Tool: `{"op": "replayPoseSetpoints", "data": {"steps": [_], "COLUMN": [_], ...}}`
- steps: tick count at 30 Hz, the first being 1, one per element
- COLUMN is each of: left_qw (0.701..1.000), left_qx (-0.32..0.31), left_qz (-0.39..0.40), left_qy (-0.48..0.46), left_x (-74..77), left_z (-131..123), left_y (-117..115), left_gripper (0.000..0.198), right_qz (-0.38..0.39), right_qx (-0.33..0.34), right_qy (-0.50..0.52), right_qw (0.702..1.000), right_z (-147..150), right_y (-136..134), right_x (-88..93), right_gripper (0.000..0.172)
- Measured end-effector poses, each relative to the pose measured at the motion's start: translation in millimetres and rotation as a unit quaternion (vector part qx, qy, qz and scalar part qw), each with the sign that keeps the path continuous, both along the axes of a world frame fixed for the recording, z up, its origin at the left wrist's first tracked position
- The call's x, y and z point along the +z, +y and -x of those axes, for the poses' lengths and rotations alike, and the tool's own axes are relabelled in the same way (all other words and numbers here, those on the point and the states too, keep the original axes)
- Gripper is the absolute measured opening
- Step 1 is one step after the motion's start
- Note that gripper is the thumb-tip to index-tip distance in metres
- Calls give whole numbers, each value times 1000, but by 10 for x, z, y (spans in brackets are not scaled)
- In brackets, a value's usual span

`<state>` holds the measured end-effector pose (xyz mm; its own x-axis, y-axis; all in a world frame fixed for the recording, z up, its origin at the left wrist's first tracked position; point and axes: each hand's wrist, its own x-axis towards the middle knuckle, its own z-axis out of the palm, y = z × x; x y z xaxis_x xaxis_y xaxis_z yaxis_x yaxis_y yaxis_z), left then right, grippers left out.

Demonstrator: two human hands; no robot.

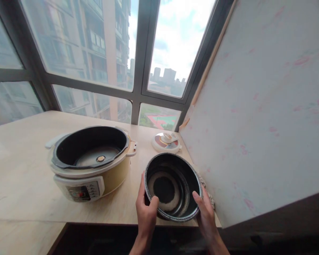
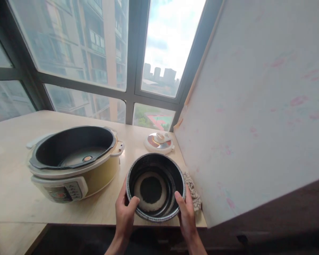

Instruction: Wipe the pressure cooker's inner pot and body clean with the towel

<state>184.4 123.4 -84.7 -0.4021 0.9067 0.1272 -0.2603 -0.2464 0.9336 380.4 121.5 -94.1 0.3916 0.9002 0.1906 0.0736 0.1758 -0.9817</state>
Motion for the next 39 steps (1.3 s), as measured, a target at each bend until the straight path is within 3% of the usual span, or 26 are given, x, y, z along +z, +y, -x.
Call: {"op": "replayPoseSetpoints", "data": {"steps": [3, 11, 17, 27, 34, 39], "left_qw": [1000, 999, 997, 996, 994, 995], "left_qx": [6, 28, 38, 47, 57, 56], "left_qz": [10, 33, 61, 74, 85, 84], "left_qy": [2, -5, -8, -26, -26, -15], "left_x": [-12, -33, -126, -103, -65, -117], "left_z": [36, 90, 72, -34, -112, -125], "left_y": [54, 224, 372, 667, 768, 783], "left_gripper": [76, 71, 69, 75, 74, 75], "right_qz": [31, -6, -8, 6, 25, 57], "right_qx": [30, 110, 107, 128, 125, 78], "right_qy": [30, 36, 40, 97, 96, 83], "right_qw": [999, 993, 993, 987, 987, 992], "right_z": [48, 108, 110, 64, 22, -4], "right_y": [96, 418, 591, 870, 923, 901], "right_x": [-14, -31, -91, -50, -25, -135], "right_gripper": [77, 64, 61, 67, 71, 79]}}
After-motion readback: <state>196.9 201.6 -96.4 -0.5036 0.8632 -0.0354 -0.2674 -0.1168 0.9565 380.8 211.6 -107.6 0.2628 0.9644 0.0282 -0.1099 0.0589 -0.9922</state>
